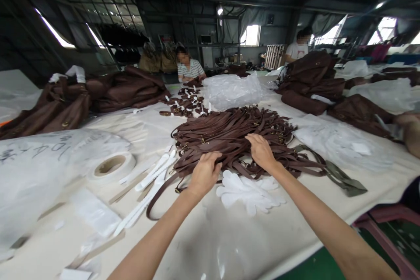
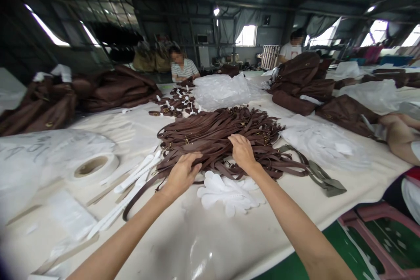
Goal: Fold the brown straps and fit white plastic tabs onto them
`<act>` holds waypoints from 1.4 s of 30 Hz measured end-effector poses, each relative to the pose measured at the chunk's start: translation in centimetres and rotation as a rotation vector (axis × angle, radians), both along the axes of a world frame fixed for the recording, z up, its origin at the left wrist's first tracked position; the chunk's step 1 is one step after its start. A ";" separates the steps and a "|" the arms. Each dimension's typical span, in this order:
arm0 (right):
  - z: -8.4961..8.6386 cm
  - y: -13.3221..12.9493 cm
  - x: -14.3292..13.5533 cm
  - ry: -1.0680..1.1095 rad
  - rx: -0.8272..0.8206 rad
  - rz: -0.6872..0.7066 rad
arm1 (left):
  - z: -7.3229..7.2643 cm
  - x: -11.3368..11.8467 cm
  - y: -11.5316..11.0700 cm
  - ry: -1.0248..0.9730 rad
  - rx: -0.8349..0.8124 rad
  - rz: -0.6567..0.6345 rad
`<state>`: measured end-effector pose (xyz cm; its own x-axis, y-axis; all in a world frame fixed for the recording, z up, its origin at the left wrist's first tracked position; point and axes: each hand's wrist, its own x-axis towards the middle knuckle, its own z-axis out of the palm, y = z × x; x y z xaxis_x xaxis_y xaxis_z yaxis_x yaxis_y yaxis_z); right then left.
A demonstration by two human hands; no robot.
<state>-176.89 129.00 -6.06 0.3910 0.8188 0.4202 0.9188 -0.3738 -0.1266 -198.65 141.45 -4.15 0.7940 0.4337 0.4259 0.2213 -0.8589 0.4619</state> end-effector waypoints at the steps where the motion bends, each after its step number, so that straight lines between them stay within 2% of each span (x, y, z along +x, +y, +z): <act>1: 0.2 0.2 1.0 0.003 -0.009 -0.035 | 0.2 1.3 0.1 0.011 0.018 -0.020; 4: 1.0 0.9 3.8 -0.011 -0.070 -0.066 | 0.6 4.7 0.2 0.031 0.029 -0.074; 8: 2.6 1.6 5.8 -0.074 -0.193 0.056 | 0.7 8.3 -0.2 0.045 0.032 -0.126; 11: 4.8 1.3 6.0 -0.153 -0.248 0.166 | 1.2 10.2 -0.3 0.046 0.029 -0.150; 13: 6.9 1.1 5.8 -0.210 -0.253 0.216 | 2.3 10.9 -0.1 0.038 0.026 -0.152; 16: 10.9 1.0 4.8 -0.380 -0.191 0.307 | 5.4 10.9 0.8 -0.021 0.057 -0.160; 18: 13.8 1.1 3.8 -0.517 -0.100 0.344 | 8.3 10.2 1.4 -0.058 0.089 -0.201; 20: 17.0 1.4 2.5 -0.596 0.019 0.311 | 11.6 9.0 1.8 -0.051 0.118 -0.225; 23: 21.7 2.0 0.4 -0.562 0.265 0.251 | 16.4 6.8 1.9 -0.132 0.232 -0.070; 25: 24.6 2.5 -1.1 -0.427 0.445 0.299 | 19.4 5.2 1.6 -0.255 0.288 0.053; 26: 25.8 2.8 -1.8 -0.327 0.516 0.342 | 20.6 4.4 1.4 -0.303 0.263 0.066; 28: 27.9 3.4 -3.3 -0.096 0.600 0.426 | 22.6 2.6 1.0 -0.370 0.062 -0.029; 30: 29.1 4.0 -4.8 0.116 0.625 0.514 | 23.8 0.5 0.4 -0.402 -0.288 -0.247; 32: 29.7 4.3 -6.5 0.282 0.614 0.610 | 24.3 -1.8 -0.2 -0.422 -0.642 -0.471; 34: 29.6 4.3 -8.3 0.422 0.569 0.688 | 24.1 -3.9 -0.9 -0.442 -0.892 -0.628; 37: 29.1 3.6 -11.4 0.595 0.467 0.745 | 23.5 -6.6 -2.0 -0.471 -1.080 -0.730; 42: 28.1 2.9 -16.1 0.844 0.337 0.799 | 22.5 -9.8 -3.8 -0.492 -1.207 -0.803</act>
